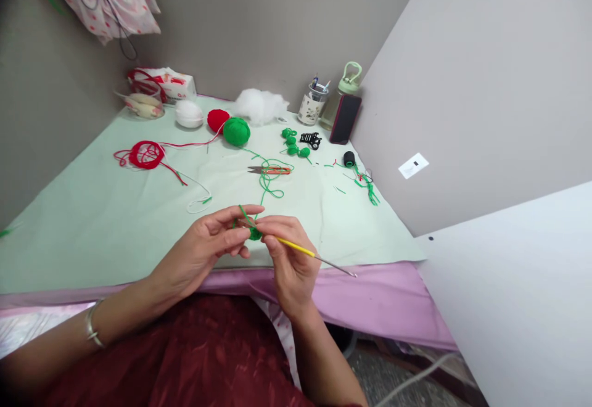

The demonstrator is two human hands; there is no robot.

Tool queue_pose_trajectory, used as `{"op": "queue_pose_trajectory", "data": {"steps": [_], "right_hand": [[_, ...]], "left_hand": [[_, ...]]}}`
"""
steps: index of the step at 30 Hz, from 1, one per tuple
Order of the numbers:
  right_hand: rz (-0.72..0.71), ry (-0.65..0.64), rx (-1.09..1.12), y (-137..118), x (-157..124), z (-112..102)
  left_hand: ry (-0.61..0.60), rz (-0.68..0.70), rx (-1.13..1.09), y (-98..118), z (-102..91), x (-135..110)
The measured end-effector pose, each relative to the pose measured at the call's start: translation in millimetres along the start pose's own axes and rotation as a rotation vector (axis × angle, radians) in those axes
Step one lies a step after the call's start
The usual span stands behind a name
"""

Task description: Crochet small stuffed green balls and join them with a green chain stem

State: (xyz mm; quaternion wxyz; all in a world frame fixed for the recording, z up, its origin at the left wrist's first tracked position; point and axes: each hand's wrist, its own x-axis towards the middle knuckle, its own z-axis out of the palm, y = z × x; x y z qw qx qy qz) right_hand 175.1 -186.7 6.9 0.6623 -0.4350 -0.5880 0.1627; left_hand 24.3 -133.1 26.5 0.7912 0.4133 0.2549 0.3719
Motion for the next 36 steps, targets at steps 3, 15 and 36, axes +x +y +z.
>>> {"op": "queue_pose_trajectory", "data": {"steps": [3, 15, 36], "right_hand": [[-0.008, -0.001, 0.0, -1.4, 0.3, -0.3], [0.008, 0.151, 0.146, 0.6, -0.5, -0.3], [0.227, 0.105, 0.373, 6.0, 4.3, 3.5]], "left_hand": [[0.004, 0.003, 0.009, 0.8, 0.5, 2.0], [0.098, 0.034, 0.037, 2.3, -3.1, 2.4], [-0.003, -0.049, -0.007, 1.6, 2.6, 0.5]]}}
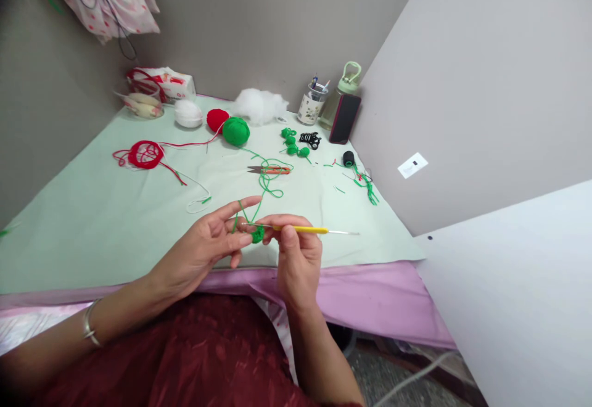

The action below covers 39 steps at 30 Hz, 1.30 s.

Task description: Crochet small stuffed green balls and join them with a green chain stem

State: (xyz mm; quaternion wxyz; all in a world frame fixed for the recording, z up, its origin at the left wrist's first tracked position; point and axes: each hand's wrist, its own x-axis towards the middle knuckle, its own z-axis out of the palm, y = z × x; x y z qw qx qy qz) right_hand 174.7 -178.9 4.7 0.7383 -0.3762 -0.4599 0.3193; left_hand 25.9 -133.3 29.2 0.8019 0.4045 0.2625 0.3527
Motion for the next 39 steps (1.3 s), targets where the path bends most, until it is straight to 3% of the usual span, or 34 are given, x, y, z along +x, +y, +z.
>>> {"op": "queue_pose_trajectory", "data": {"steps": [5, 9, 26, 31, 33, 35, 37, 39], "right_hand": [[0.127, -0.033, 0.094, -3.1, 4.8, -3.1], [0.103, -0.048, 0.029, -6.0, 4.8, -3.9], [-0.211, -0.082, -0.356, -14.7, -8.4, -2.8], [-0.459, -0.173, -0.65, -6.1, -15.8, -9.4], [-0.587, -0.185, -0.84, -0.4, -20.4, -12.1], [-0.675, -0.188, -0.958, 3.3, -23.3, -13.4], [-0.678, -0.172, -0.912, 3.2, -22.9, -12.9], [-0.575, -0.132, -0.746, -0.3, -19.3, -11.0]], "left_hand": [[-0.009, 0.002, 0.008, 2.7, 0.7, -1.9], [0.021, 0.001, 0.037, 4.6, 0.8, -2.8], [0.094, 0.144, 0.308, 3.5, -4.1, -5.2], [0.165, 0.21, 0.366, 0.5, -2.0, -6.3], [0.143, 0.17, 0.264, -0.2, -1.2, -5.9], [0.079, 0.033, 0.078, 0.4, -1.4, -4.8], [0.03, -0.112, -0.083, 2.2, -2.9, -3.1], [0.032, -0.175, -0.148, 4.5, -5.2, -1.5]]}}
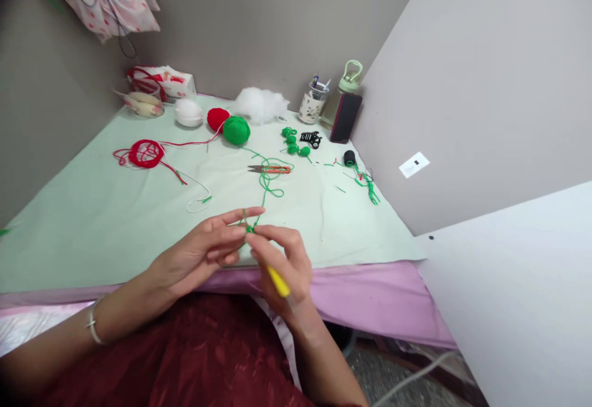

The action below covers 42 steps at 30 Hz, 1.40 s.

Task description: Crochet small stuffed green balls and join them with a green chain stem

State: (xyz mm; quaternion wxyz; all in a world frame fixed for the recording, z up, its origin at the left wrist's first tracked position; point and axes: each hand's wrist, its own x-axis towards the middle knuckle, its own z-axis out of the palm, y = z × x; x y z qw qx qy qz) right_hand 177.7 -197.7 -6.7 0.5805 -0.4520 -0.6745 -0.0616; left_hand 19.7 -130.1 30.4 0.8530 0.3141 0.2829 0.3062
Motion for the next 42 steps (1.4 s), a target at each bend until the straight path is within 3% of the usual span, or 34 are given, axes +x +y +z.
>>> {"op": "queue_pose_trajectory", "data": {"steps": [4, 7, 12, 14, 18, 21, 24, 28, 37, 42], "right_hand": [[0.295, 0.121, 0.357, -2.3, 13.3, -0.1], [0.371, 0.085, 0.487, -2.5, 18.2, 2.4], [0.322, 0.037, 0.379, -3.9, 13.8, 4.8], [0.237, 0.023, 0.238, -3.4, 8.3, 5.2], [0.008, -0.023, -0.011, -0.2, 0.7, 5.1], [0.16, 0.069, 0.127, 0.5, 5.6, 2.3], [0.377, 0.183, 0.404, -0.4, 13.8, 0.5], [0.501, 0.154, 0.617, -0.1, 15.8, 6.0], [0.402, 0.062, 0.404, -0.9, 10.8, 9.4], [0.068, 0.015, 0.026, 2.2, 0.5, 11.3]], "left_hand": [[0.02, 0.095, 0.027, 1.4, -0.6, 0.7], [-0.028, 0.142, 0.073, -3.0, 2.0, -0.5], [0.014, 0.212, 0.203, -9.2, 3.2, -0.4], [0.055, 0.23, 0.212, -9.8, 2.5, 1.0], [0.014, 0.093, 0.052, -8.8, 0.7, 3.7], [-0.001, 0.004, -0.053, -5.7, -1.2, 4.0], [0.008, 0.037, -0.069, -3.6, -1.6, 3.0], [-0.008, 0.118, -0.016, -7.0, 2.3, 1.1], [0.006, 0.183, 0.083, -13.7, 3.9, 2.4], [0.043, 0.142, 0.011, -14.2, 2.2, 5.7]]}}
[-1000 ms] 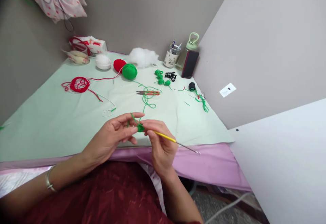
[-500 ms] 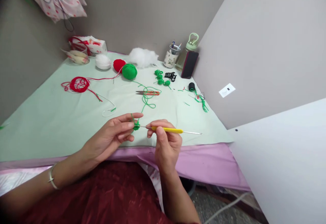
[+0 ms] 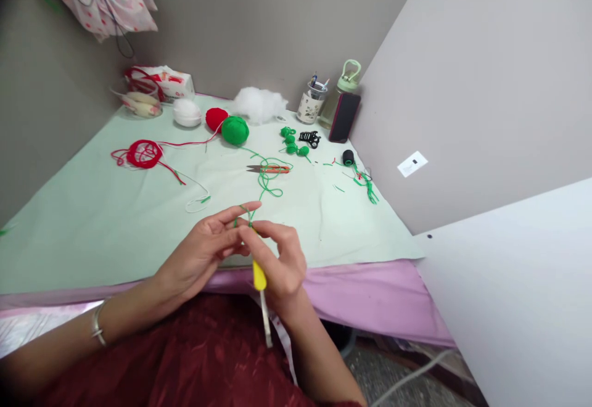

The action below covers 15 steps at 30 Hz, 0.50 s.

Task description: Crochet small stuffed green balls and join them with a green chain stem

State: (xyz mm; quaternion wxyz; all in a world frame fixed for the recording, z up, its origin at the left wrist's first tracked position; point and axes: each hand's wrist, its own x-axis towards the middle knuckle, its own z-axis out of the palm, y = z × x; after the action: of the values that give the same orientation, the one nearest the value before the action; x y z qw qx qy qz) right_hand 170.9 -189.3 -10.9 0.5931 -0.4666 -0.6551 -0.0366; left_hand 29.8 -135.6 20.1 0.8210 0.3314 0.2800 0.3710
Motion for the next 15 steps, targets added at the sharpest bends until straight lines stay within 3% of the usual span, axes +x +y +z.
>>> {"op": "queue_pose_trajectory", "data": {"steps": [2, 4, 7, 9, 12, 15], "right_hand": [[-0.018, 0.01, -0.014, 0.9, 0.3, -0.2], [0.117, 0.053, 0.098, 0.4, 5.4, -2.5], [0.362, 0.151, 0.375, -2.0, 15.8, -7.1], [0.436, 0.154, 0.504, -3.7, 18.7, -8.1], [0.31, 0.061, 0.333, -5.1, 13.9, -4.1], [0.011, 0.072, -0.003, -5.3, 5.6, 3.5]], "left_hand": [[-0.029, -0.089, -0.06, 2.1, -2.4, 1.1], [-0.041, -0.138, -0.089, 5.3, -5.2, 2.2], [-0.013, -0.071, -0.046, 8.1, -7.0, 2.6], [0.004, 0.041, 0.037, 6.8, -5.3, 1.6], [0.031, 0.196, 0.148, 2.1, -0.5, -1.0], [0.027, 0.169, 0.125, -0.7, 2.1, -2.2]]}}
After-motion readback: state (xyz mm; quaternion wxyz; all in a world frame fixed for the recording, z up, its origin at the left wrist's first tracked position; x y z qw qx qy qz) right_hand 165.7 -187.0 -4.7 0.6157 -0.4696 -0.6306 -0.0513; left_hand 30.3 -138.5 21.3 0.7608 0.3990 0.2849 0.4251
